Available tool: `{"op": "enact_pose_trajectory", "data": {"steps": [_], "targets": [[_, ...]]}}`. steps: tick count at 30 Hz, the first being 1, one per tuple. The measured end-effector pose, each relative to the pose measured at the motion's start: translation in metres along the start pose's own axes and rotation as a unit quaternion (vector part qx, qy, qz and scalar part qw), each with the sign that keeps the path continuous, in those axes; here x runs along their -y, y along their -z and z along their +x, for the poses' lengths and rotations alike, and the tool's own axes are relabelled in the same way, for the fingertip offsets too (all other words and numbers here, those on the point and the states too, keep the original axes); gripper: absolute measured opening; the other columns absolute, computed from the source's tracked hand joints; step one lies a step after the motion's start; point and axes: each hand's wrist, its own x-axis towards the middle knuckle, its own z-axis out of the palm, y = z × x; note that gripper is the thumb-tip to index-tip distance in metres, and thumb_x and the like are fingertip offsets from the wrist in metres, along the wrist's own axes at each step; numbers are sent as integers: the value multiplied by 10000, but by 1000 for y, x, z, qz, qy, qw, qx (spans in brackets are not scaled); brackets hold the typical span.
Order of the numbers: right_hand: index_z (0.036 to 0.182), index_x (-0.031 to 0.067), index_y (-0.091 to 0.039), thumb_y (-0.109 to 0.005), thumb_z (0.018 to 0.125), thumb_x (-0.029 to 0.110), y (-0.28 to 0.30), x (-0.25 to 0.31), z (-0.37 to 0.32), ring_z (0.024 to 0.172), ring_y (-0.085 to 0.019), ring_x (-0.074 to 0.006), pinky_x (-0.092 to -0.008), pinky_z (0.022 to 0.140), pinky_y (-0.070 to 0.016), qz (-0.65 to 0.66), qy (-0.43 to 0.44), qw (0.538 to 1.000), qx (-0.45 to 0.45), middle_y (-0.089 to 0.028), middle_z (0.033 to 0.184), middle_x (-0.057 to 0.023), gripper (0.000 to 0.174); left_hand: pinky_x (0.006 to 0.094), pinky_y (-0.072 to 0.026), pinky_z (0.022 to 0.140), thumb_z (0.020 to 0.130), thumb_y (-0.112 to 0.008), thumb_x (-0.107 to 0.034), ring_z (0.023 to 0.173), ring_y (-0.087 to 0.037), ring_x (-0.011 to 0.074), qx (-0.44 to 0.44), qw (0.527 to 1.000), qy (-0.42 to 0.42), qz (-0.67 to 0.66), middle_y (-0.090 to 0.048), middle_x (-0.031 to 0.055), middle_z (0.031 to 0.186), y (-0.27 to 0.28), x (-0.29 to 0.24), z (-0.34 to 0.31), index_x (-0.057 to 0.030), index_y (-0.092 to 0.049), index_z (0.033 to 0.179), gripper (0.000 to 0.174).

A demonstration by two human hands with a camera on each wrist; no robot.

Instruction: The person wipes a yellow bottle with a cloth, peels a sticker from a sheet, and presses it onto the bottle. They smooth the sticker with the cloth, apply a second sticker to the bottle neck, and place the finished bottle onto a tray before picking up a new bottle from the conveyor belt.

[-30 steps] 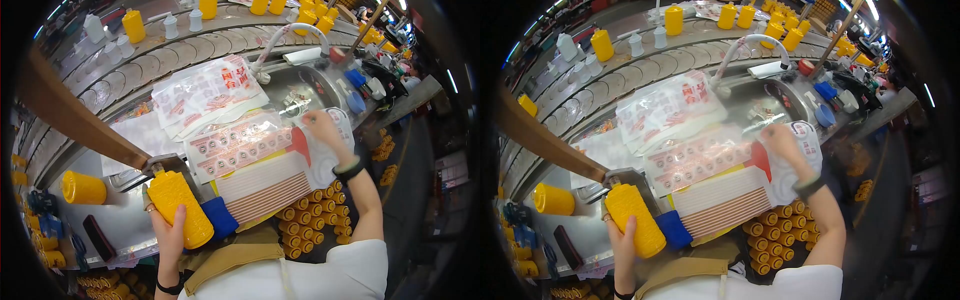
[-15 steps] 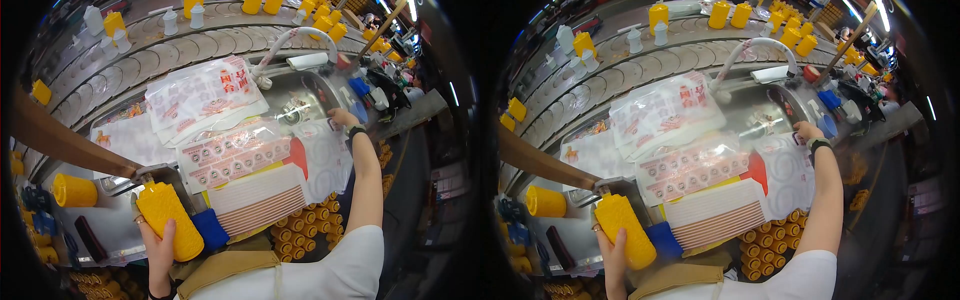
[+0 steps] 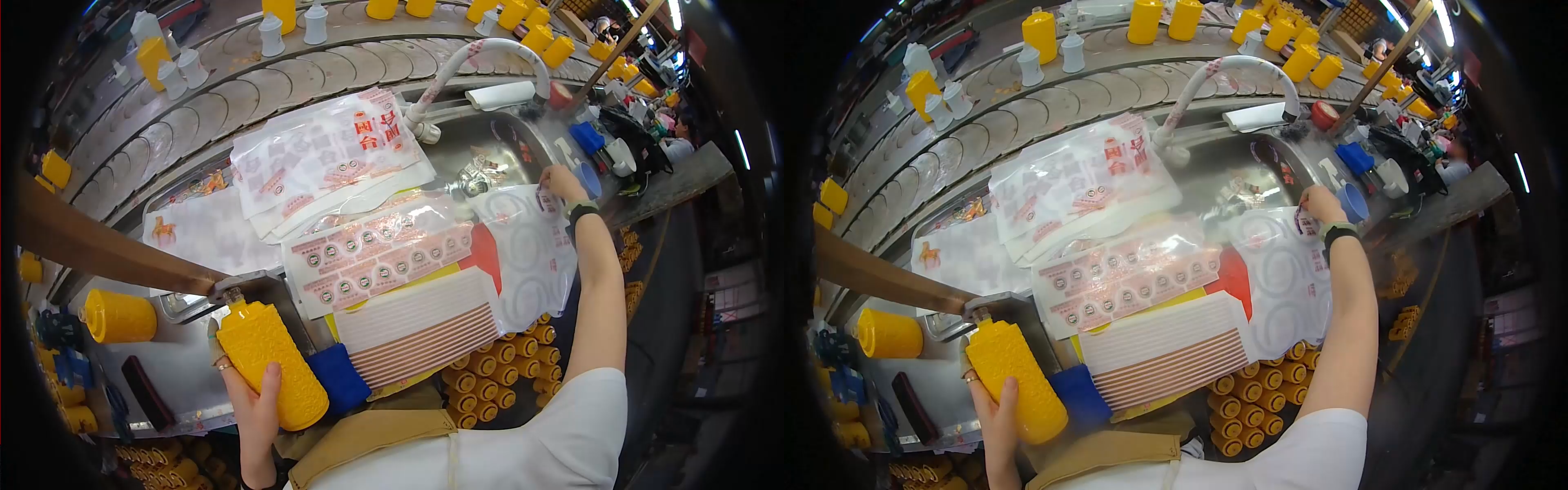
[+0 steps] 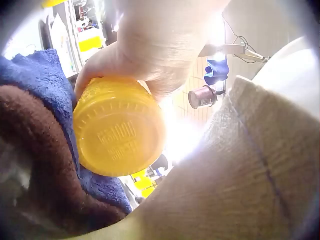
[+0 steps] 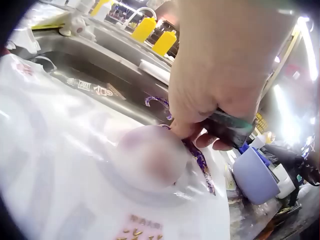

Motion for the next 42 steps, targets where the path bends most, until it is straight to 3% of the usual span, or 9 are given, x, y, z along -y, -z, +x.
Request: {"op": "enact_pose_trajectory", "data": {"steps": [7,13,16,19,27,32,35,37,42], "targets": [[984,107,-755,-713,866,124,15,55,-6,1049,-665,-364,-456,849,-540,-31,26,978,-203,-685,1049,-145,127,349,-458,1022,987,-628,-83,1162,-559,198,1,1000,-2,3,-528,128,1329,1,1,0,-6,-247,1533,671],[995,27,-778,-738,828,139,8,145,7,846,-745,-337,-421,818,-580,171,121,978,-19,-756,886,-197,205,331,-483,980,1003,-605,-91,1134,-576,177,-2,999,-36,11,-545,112,1329,0,5,1,-22,-282,1532,623],[984,12,-772,-691,847,138,-35,170,15,888,-749,-346,-445,798,-588,84,200,975,-56,-757,925,-210,203,339,-492,987,1000,-605,-76,1136,-591,188,3,999,-39,3,-556,113,1320,3,11,2,-22,-290,1527,616],[970,-8,-771,-692,830,240,-72,183,21,970,-715,-433,-493,879,-567,-93,76,992,-26,-734,1029,-256,296,353,-487,1008,963,-632,-31,1176,-584,206,28,999,-17,-18,-547,135,1335,-1,3,5,0,-277,1513,655],[866,-32,-761,-663,847,227,5,223,-31,702,-700,-271,-384,696,-563,142,113,983,-9,-702,713,-152,277,366,-492,1023,946,-674,-55,1181,-595,213,41,999,-21,-28,-556,155,1323,-1,-8,8,20,-185,1536,770],[970,28,-736,-622,945,233,51,300,-129,577,-509,-75,-239,512,-432,463,27,853,239,-543,708,17,236,366,-499,1010,936,-697,-68,1171,-611,209,52,995,-60,-64,-566,159,1316,-4,-9,10,28,-250,1495,723],[930,14,-724,-642,934,267,50,336,-174,610,-569,-142,-296,536,-483,528,-35,789,312,-603,736,-34,266,389,-476,1029,906,-750,-113,1184,-589,239,37,994,-55,-83,-579,172,1294,-1,-6,9,32,-314,1470,727],[885,14,-696,-640,934,271,34,351,-191,670,-593,-169,-309,558,-496,594,-58,730,333,-627,779,-66,268,381,-473,1065,908,-676,16,1260,-551,245,53,987,-83,129,-459,176,1445,6,1,10,-12,-78,1599,915],[825,24,-657,-595,1006,262,20,378,-213,667,-553,-147,-290,587,-475,615,3,722,316,-617,780,-67,305,438,-391,1144,862,-725,-11,1374,-456,281,-24,916,-212,340,-413,193,1486,1,-23,6,-6,-122,1598,951]]}}
